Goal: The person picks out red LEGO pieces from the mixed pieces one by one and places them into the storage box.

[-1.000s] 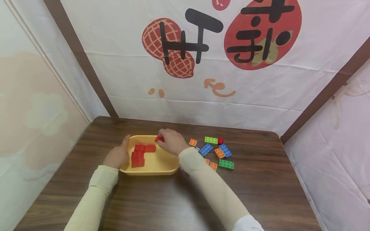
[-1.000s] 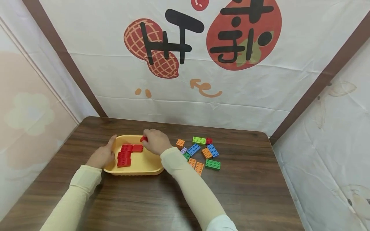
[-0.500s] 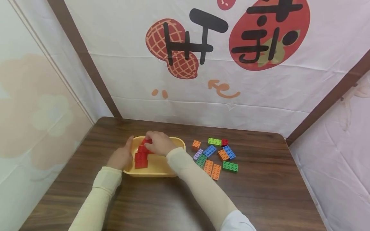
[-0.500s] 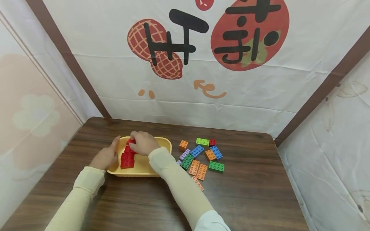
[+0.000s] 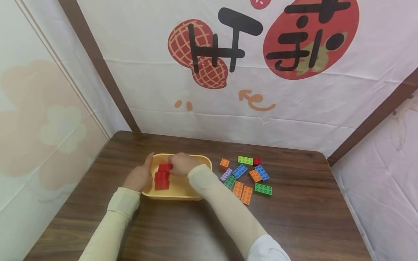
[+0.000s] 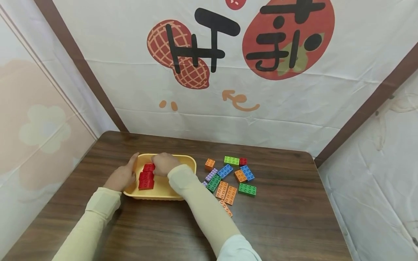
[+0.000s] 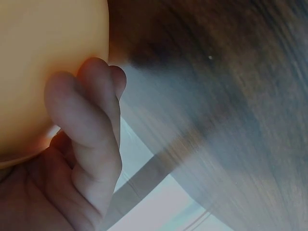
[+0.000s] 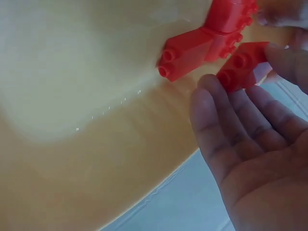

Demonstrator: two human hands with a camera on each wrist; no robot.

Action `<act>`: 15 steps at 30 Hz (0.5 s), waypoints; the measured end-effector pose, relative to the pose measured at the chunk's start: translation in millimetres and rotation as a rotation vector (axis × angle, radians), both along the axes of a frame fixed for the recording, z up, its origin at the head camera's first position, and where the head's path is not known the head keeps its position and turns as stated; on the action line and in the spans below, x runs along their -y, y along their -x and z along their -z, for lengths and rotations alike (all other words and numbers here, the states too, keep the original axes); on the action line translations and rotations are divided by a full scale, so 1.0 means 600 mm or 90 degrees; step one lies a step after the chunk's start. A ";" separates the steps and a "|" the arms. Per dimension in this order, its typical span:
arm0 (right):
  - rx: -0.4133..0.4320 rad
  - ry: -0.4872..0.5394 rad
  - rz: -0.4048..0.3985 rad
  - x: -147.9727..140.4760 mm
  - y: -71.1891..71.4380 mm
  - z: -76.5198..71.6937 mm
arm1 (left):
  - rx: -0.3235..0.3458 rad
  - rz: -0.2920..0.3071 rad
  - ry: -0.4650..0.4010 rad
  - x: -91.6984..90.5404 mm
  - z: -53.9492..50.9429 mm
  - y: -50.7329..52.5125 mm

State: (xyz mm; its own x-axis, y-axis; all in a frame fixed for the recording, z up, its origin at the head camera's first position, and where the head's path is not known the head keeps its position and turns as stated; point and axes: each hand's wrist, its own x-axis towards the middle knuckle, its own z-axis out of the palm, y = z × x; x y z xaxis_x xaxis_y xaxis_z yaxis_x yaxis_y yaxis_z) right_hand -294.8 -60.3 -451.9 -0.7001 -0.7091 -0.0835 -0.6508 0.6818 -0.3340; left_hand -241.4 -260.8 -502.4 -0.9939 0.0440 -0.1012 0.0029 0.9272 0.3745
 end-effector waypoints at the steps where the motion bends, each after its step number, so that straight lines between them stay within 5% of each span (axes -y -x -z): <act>1: 0.005 -0.006 0.002 0.001 -0.002 0.001 | 0.000 0.000 -0.001 0.000 0.000 0.000; 7: 0.080 -0.005 0.050 0.001 -0.014 0.021 | 0.003 -0.004 0.002 -0.001 0.003 0.000; 15: 0.011 -0.063 0.013 0.000 -0.014 0.024 | -0.014 -0.002 -0.002 -0.001 -0.003 -0.001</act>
